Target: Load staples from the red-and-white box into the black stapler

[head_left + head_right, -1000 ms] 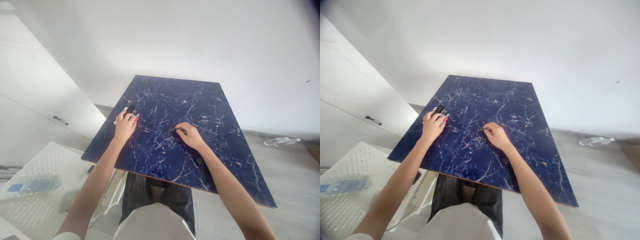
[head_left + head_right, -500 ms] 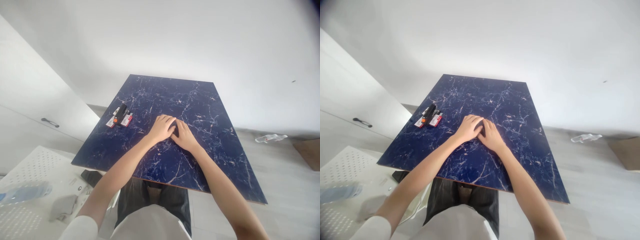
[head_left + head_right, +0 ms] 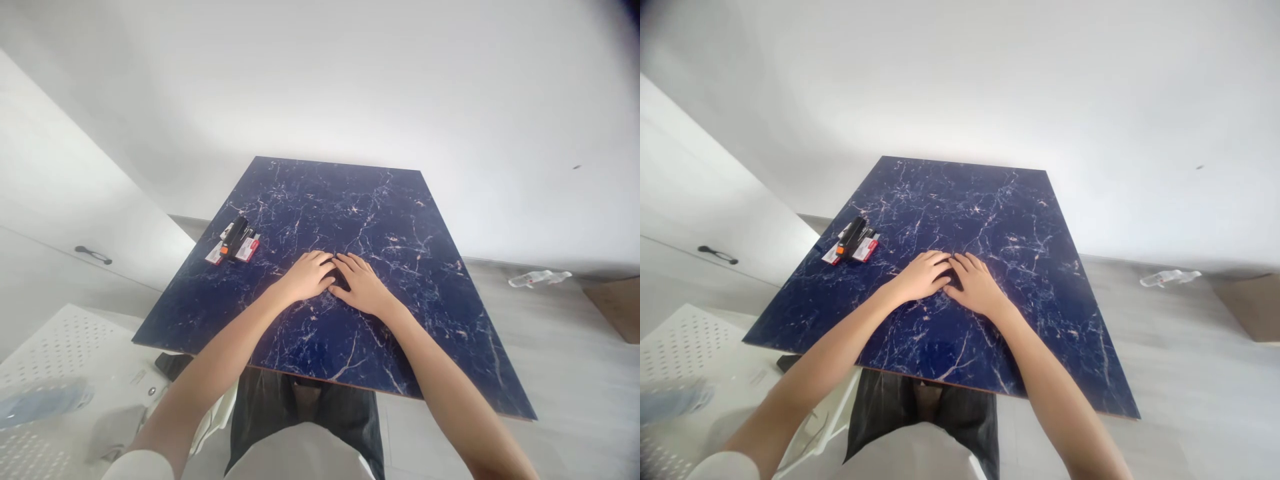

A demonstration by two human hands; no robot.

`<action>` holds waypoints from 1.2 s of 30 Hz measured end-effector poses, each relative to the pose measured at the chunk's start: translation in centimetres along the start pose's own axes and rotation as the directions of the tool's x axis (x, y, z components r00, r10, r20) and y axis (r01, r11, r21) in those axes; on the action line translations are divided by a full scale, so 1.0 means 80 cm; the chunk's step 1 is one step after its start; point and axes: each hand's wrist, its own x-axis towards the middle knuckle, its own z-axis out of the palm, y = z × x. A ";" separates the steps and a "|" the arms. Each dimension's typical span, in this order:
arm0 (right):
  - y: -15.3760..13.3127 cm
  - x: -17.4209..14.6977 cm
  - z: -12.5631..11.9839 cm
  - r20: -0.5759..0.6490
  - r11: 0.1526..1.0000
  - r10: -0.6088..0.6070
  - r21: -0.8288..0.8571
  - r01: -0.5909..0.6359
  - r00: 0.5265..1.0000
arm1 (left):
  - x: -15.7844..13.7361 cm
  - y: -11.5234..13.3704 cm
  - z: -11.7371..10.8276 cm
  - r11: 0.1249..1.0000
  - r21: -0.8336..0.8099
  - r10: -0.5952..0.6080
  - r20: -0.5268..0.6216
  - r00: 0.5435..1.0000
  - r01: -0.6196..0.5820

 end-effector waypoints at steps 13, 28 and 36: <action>0.000 0.000 -0.002 0.019 1.000 0.004 0.000 -0.004 1.000 | -0.001 0.001 0.002 1.000 -0.003 -0.012 0.012 1.000 0.012; 0.000 -0.001 -0.004 0.022 1.000 0.000 0.019 0.000 1.000 | -0.001 0.000 0.003 1.000 -0.014 -0.014 0.007 1.000 0.014; 0.000 0.000 -0.003 0.017 1.000 0.001 0.015 -0.001 1.000 | -0.002 0.000 0.005 1.000 0.007 -0.001 0.003 1.000 0.001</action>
